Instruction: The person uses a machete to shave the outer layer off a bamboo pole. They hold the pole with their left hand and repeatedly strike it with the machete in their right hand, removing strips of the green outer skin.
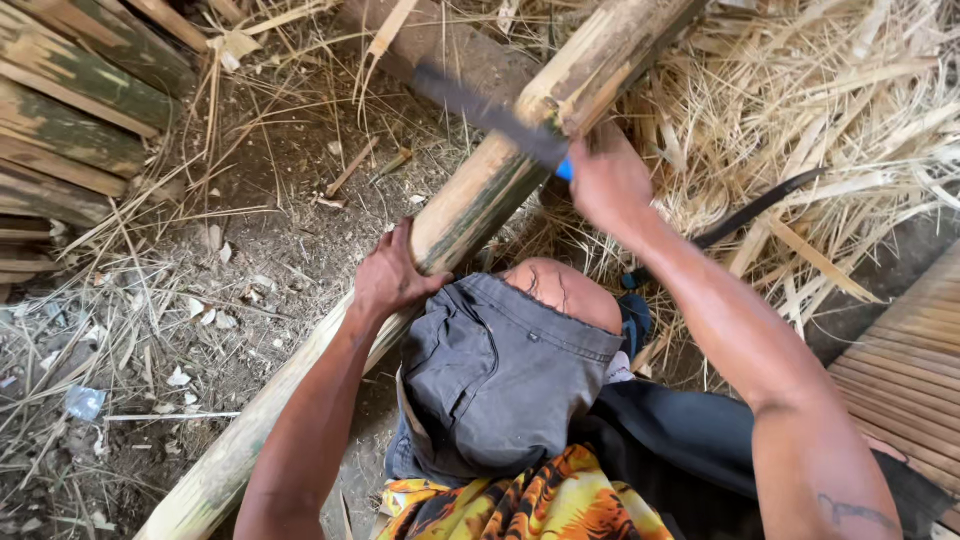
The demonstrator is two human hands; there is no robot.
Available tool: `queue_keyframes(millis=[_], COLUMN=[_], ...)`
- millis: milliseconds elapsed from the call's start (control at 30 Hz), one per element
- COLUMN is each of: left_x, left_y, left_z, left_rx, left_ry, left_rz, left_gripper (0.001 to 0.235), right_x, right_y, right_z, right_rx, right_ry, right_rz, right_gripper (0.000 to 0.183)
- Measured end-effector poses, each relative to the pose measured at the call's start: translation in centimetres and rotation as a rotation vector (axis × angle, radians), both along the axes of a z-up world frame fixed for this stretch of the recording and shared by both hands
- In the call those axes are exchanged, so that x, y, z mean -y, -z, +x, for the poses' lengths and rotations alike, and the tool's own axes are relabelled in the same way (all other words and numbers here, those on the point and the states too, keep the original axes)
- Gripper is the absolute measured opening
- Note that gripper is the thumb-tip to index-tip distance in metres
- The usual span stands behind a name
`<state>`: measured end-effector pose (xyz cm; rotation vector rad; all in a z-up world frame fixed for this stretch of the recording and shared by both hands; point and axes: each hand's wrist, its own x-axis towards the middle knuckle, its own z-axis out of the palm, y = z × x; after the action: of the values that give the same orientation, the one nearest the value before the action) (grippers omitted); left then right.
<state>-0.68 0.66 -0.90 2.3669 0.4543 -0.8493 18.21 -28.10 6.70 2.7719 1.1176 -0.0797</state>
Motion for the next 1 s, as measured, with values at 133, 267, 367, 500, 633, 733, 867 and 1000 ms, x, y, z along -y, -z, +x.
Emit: queue_keyframes(millis=[133,267,367,500,633,733,867,1000], left_x=[-0.2,0.3,0.5,0.2,0.3,0.3,0.7,0.3], left_y=[-0.2,-0.1,-0.3,0.4,1.0,1.2,0.1,1.4], left_z=[0.2,0.4,0.3,-0.3,-0.6,-0.3,0.1,-0.1], left_rx=[0.123,0.087,0.114,0.163,0.147,0.219,0.064,0.206], left_ry=[0.024,0.032,0.011,0.019,0.023,0.035,0.051,0.035], left_rz=[0.011,0.026,-0.003,0.003,0.020,0.039,0.060,0.057], left_gripper=[0.124,0.129,0.127,0.127,0.127,0.125,0.130,0.129], right_x=[0.3,3.6,2.4,-1.5,-1.7,-0.9,-0.8,1.3], right_y=[1.7,-0.8,-1.8,-1.8,-2.9,-4.5,-3.2,-1.2], right_z=[-2.1,5.7,5.3,-0.8,-1.5,3.3,3.0,2.1], right_rx=[-0.204,-0.187,-0.225,-0.318,-0.255,-0.290,-0.262,-0.260], right_ry=[-0.039,0.410,0.396,0.113,-0.121,0.255,0.307,0.271], right_rz=[-0.121,-0.048,-0.087,-0.231,-0.378,-0.142,-0.227,-0.279], right_gripper=[0.035,0.023,0.027,0.034,0.019,0.039,0.041,0.035])
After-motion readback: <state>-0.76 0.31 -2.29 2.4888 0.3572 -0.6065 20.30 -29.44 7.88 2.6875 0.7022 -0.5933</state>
